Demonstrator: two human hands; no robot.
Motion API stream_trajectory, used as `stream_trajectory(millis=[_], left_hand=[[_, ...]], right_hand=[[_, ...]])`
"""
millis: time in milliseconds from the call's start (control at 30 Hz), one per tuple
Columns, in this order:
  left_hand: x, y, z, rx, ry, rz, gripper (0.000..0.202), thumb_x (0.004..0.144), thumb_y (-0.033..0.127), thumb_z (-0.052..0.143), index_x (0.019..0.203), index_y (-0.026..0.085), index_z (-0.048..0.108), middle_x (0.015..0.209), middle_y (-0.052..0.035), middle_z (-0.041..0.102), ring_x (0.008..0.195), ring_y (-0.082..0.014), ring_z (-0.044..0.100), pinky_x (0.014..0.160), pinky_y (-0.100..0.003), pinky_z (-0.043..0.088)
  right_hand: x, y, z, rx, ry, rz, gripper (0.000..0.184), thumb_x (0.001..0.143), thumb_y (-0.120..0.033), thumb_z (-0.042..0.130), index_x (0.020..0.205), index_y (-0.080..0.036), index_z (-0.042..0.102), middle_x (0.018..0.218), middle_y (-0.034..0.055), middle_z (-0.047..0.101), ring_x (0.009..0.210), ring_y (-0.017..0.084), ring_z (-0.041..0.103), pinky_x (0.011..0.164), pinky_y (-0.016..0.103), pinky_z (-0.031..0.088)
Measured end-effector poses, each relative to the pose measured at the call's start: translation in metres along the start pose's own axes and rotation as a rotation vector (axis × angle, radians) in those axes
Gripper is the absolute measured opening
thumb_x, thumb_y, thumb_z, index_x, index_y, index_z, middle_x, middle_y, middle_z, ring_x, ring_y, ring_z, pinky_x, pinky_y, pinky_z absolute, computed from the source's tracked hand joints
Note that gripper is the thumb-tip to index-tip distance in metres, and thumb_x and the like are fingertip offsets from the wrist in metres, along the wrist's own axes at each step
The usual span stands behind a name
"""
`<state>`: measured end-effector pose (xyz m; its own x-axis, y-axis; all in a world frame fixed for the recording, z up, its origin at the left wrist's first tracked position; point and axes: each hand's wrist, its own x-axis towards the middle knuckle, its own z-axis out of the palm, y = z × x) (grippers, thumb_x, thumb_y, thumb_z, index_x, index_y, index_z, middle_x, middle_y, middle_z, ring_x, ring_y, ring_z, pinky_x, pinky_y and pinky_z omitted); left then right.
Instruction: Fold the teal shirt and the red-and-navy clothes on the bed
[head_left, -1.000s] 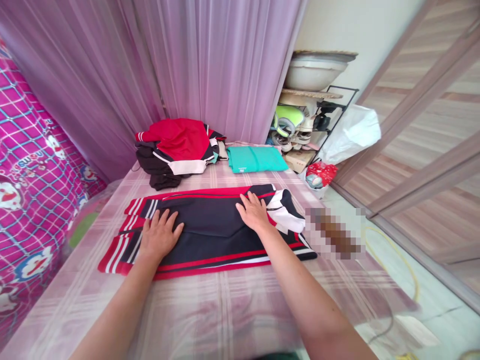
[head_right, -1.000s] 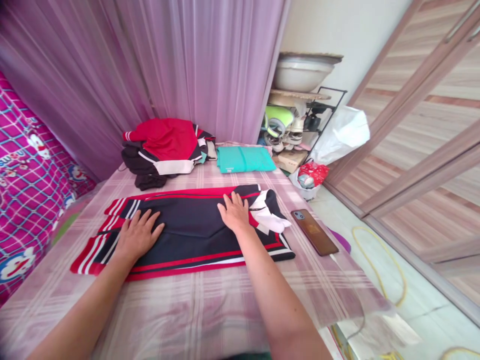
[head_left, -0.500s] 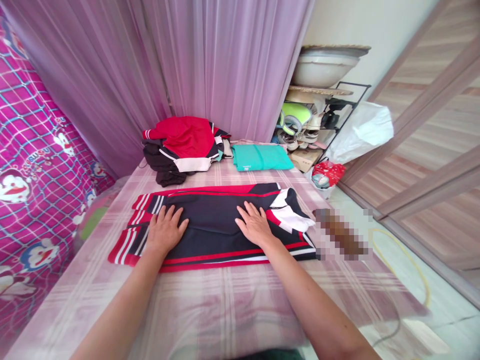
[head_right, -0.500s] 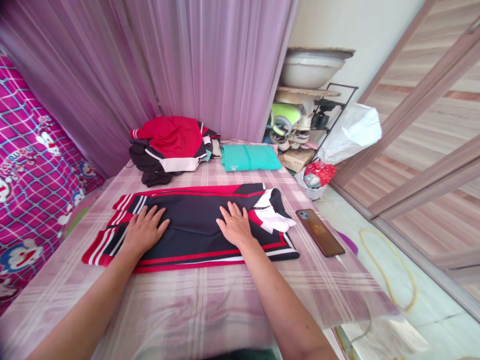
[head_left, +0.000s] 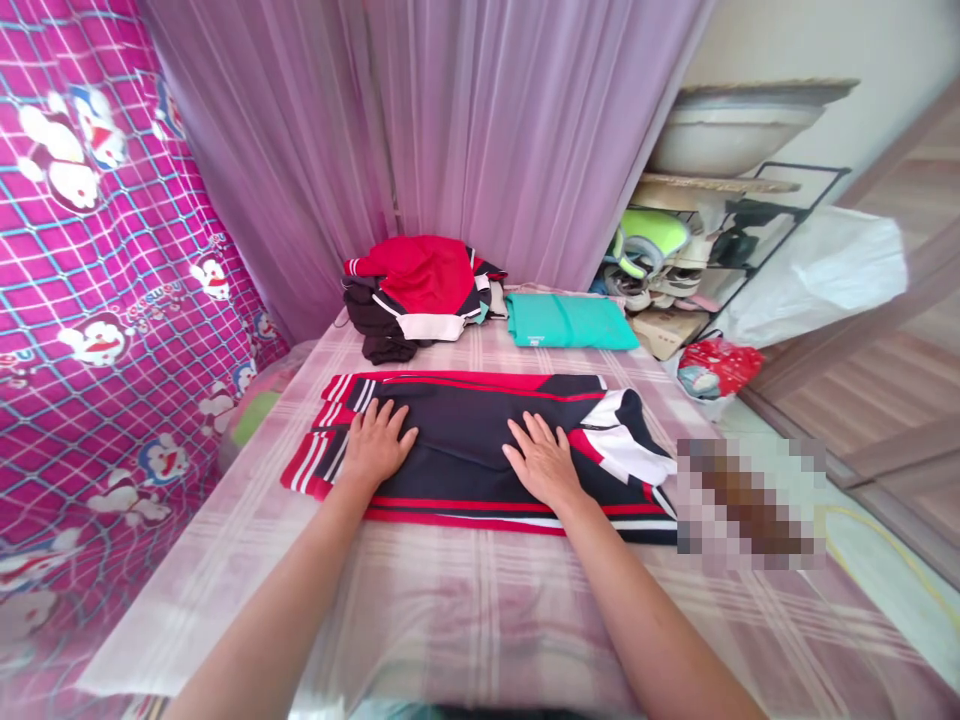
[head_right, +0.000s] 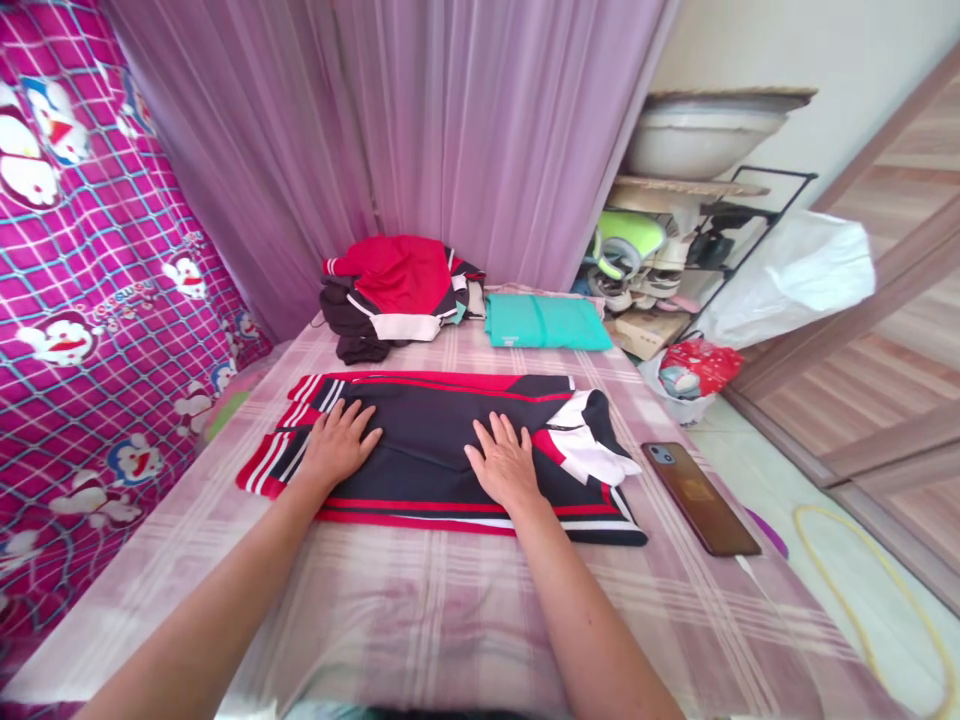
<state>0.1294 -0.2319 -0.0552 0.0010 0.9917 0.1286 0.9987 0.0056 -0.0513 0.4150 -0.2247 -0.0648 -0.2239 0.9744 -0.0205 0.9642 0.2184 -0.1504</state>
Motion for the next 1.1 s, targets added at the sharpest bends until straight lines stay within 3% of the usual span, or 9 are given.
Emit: stream_trajectory(millis=[1100], left_hand=[[0.002,-0.003,0.006,-0.039,-0.019,-0.029,0.059,0.097,0.054,0.034,0.146,0.025,0.048,0.154,-0.0094,0.046,0.144,-0.0332,0.034,0.114,-0.051,0.029]], right_hand=[[-0.002,0.003,0.009,-0.007,0.109,-0.032,0.05,0.101,-0.043,0.034,0.145,-0.026,0.05,0.156,0.0075,0.041,0.146,0.024,0.031,0.118,0.051,0.02]])
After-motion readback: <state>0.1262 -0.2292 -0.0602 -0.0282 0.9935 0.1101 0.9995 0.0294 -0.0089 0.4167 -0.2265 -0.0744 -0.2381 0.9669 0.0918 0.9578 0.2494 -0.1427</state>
